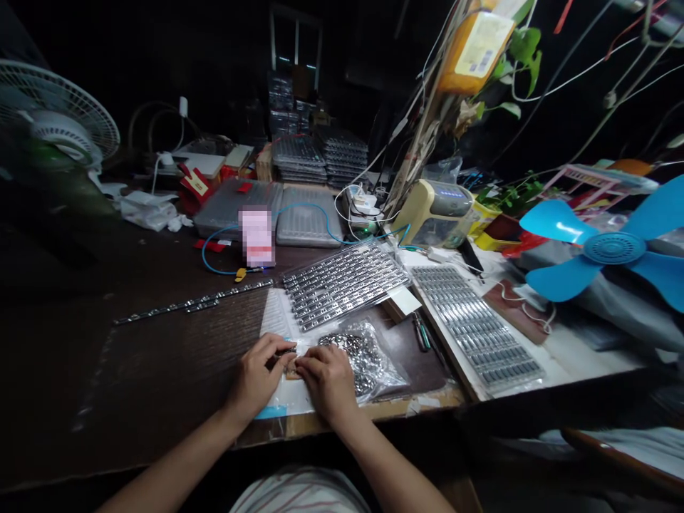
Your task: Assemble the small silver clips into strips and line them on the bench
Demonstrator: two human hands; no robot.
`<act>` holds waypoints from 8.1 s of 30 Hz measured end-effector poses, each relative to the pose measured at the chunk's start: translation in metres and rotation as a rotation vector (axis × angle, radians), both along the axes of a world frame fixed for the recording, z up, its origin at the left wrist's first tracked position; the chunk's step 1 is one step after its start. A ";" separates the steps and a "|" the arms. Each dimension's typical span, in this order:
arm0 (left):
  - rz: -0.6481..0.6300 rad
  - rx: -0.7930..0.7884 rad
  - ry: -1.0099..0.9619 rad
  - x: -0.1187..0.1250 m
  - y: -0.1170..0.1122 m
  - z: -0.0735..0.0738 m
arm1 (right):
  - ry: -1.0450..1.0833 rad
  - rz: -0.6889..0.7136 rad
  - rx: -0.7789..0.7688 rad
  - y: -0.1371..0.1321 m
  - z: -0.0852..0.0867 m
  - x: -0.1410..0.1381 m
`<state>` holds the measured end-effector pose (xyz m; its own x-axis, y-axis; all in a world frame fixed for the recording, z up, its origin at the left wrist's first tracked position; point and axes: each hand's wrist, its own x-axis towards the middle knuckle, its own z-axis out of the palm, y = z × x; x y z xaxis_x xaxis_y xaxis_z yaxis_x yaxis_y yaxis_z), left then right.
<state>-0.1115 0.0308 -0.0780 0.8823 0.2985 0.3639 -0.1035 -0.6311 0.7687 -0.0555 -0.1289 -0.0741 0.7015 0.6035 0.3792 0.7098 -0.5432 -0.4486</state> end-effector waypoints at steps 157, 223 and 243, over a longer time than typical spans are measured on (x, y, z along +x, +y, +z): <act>-0.031 -0.034 0.109 0.010 -0.005 0.013 | -0.015 -0.102 -0.073 -0.043 -0.002 0.024; 0.084 0.322 0.161 0.110 0.082 0.037 | -0.076 -0.094 -0.106 -0.057 -0.004 0.018; -0.134 0.018 0.149 -0.003 -0.009 0.006 | 0.003 -0.096 0.199 -0.046 -0.008 0.025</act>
